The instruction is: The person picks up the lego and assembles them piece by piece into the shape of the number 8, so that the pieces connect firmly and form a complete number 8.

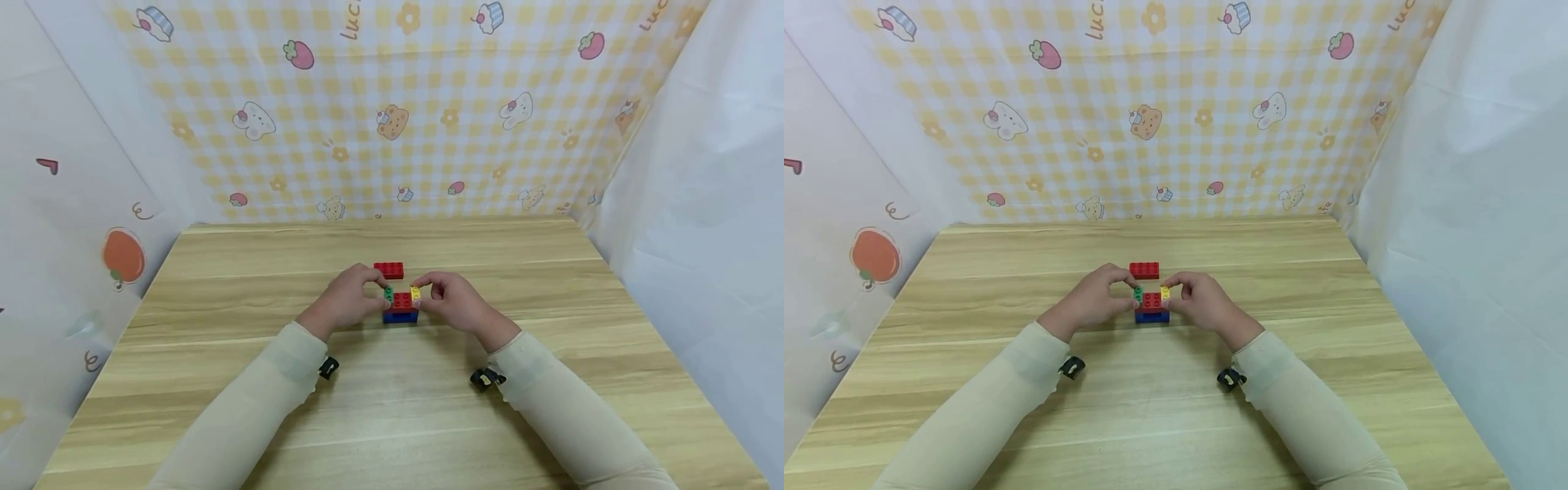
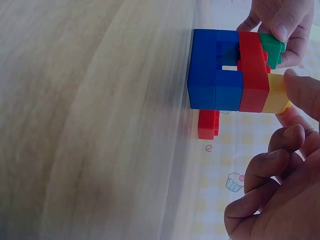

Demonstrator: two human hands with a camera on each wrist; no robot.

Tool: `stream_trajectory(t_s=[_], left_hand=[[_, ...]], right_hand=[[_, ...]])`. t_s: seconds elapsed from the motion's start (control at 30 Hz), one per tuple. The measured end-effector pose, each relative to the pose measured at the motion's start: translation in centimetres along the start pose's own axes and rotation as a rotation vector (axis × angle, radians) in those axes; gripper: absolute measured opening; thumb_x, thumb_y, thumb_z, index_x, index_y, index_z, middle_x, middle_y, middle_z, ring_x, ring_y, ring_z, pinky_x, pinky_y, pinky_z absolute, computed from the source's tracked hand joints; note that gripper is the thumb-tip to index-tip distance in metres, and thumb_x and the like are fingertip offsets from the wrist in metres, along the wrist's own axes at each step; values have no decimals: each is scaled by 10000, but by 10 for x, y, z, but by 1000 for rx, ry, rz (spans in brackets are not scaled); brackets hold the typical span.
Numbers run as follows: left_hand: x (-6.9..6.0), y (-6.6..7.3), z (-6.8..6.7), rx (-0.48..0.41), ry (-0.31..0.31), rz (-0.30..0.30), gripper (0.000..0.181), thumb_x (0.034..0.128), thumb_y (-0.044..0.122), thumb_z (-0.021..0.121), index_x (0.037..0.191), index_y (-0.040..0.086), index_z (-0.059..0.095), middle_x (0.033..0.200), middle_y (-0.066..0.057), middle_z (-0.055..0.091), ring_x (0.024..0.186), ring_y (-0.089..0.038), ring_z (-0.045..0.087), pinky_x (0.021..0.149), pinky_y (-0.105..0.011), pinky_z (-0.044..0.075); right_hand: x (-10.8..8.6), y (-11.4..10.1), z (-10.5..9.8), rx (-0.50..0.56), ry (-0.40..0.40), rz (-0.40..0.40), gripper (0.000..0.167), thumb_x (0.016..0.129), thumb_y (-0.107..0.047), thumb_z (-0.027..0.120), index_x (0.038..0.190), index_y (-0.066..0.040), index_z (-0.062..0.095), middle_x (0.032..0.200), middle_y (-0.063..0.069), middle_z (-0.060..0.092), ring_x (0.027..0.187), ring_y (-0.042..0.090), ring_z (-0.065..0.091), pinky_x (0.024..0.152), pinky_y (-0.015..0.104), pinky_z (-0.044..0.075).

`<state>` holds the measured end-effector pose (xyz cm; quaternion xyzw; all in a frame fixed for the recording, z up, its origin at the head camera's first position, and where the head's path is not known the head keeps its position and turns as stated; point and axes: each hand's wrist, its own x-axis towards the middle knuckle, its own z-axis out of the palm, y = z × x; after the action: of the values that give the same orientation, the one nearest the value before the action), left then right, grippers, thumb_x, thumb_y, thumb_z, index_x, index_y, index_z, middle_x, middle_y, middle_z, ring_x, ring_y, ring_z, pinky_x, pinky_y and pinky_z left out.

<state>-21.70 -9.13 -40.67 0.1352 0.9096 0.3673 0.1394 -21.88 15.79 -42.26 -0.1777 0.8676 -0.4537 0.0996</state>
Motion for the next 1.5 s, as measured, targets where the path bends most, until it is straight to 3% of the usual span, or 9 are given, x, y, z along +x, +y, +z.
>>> stream_trajectory(t_s=[0.43,0.9,1.5], left_hand=[[4,-2,-6,-24,5,19,377,943,345,799,1276,185,724,1462,-83,542,1385,-351,506,1168,-590,405],[16,-20,-12,-82,95,-19,447,1000,336,735,1410,183,645,1491,-117,526,1439,-388,460,1172,-617,389],[55,-33,-8,30,100,-106,441,1004,337,724,1408,192,625,1469,-134,575,1366,-375,516,1146,-594,407]], right_hand=[[1,0,-1,-15,4,7,291,970,-165,777,1240,-62,738,662,-16,444,570,138,392,536,259,346],[0,-2,-1,-32,10,14,286,968,-170,783,1230,-63,744,671,-12,451,584,145,401,539,267,349],[-1,-4,0,-26,4,26,294,970,-160,778,1243,-59,738,664,-12,448,575,148,393,538,260,350]])
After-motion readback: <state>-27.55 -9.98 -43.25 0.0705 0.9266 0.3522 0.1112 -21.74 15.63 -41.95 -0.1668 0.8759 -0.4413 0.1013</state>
